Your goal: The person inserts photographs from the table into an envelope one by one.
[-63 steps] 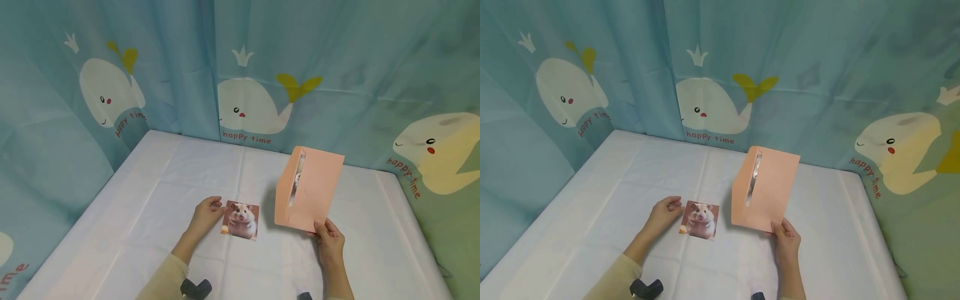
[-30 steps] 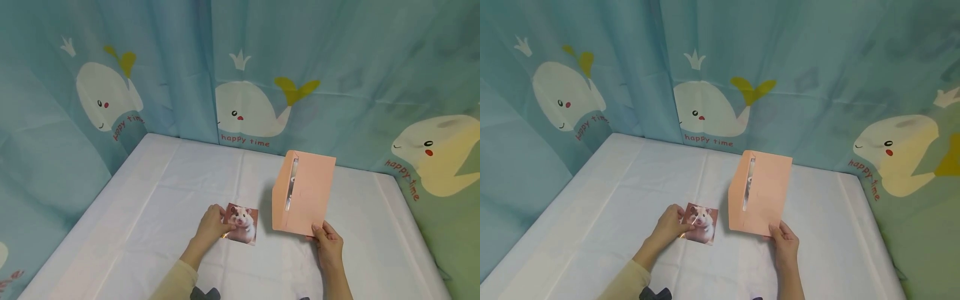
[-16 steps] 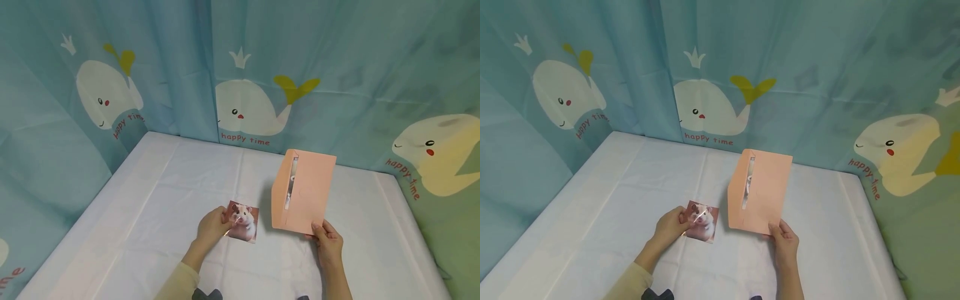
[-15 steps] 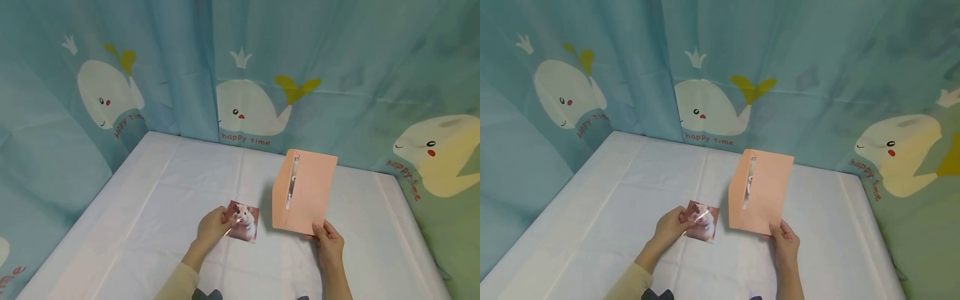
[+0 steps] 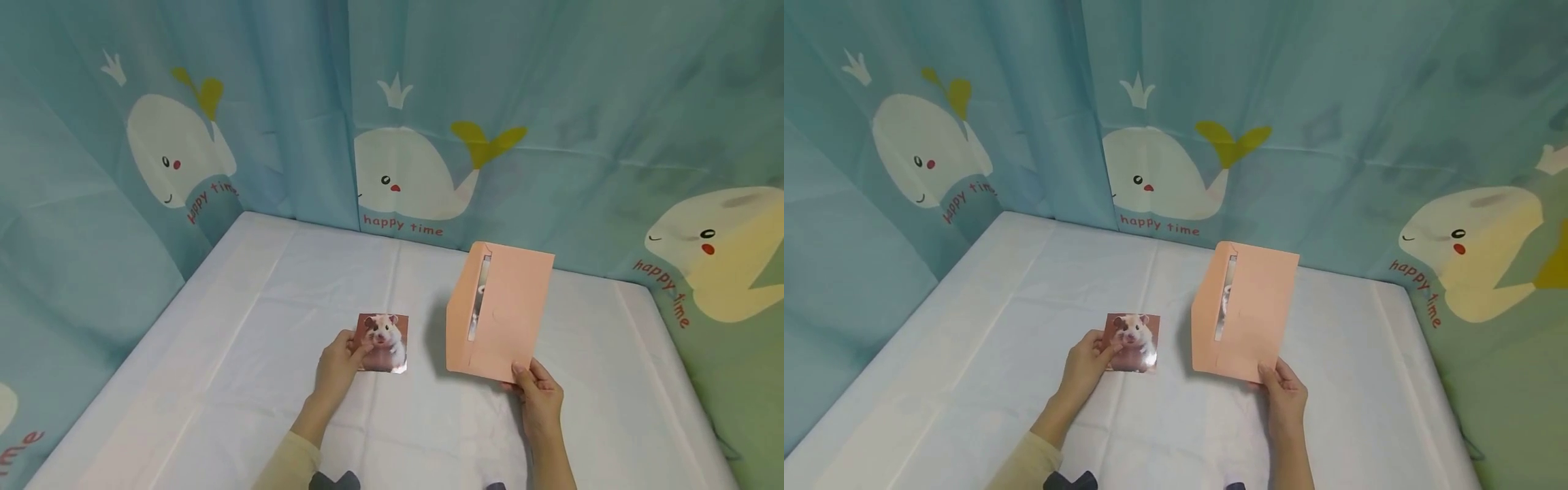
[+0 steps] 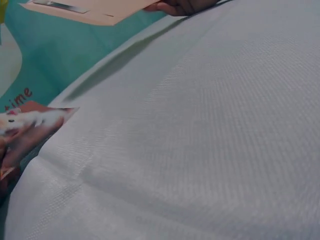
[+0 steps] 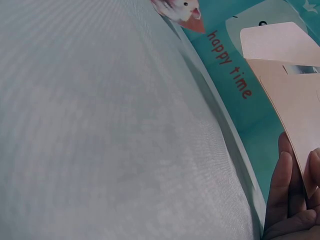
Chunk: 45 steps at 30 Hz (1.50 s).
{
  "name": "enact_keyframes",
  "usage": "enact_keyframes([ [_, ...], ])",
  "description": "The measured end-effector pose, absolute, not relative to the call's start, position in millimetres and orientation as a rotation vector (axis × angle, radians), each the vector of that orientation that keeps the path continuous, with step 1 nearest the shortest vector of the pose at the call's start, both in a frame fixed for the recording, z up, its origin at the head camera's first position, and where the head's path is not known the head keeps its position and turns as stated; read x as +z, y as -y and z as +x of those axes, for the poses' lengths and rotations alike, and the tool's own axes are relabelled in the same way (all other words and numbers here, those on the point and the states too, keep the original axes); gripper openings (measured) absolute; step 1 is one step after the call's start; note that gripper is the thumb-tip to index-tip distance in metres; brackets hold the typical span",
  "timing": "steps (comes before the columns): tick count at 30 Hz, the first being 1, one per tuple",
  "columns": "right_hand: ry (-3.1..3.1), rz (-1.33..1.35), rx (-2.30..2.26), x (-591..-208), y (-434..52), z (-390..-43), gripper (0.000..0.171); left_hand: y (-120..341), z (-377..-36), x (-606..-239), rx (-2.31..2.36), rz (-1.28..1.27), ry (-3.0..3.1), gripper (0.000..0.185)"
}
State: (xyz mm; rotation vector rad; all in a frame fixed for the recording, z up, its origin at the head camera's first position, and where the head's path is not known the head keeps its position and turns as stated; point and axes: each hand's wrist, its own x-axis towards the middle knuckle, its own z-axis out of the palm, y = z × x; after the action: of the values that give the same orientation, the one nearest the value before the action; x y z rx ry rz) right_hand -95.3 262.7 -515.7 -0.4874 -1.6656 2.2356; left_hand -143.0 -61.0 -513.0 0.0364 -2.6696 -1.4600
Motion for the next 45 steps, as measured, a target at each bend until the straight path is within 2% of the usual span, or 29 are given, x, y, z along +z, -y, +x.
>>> enact_keyframes([
  [10,1.655,-0.469,2.247,-513.2,-261.9,-97.7,0.027,61.5,-150.5,-507.7,-2.107,0.244,2.331,0.027],
  [24,1.703,-0.491,2.22,-509.6,-263.7,-96.1,0.027,58.9,-151.2,-489.7,-2.186,0.184,2.224,0.03],
  [45,1.701,-0.511,2.222,-511.9,-263.2,-94.0,0.026,46.4,-152.2,-456.1,-2.374,0.064,2.029,0.023],
])
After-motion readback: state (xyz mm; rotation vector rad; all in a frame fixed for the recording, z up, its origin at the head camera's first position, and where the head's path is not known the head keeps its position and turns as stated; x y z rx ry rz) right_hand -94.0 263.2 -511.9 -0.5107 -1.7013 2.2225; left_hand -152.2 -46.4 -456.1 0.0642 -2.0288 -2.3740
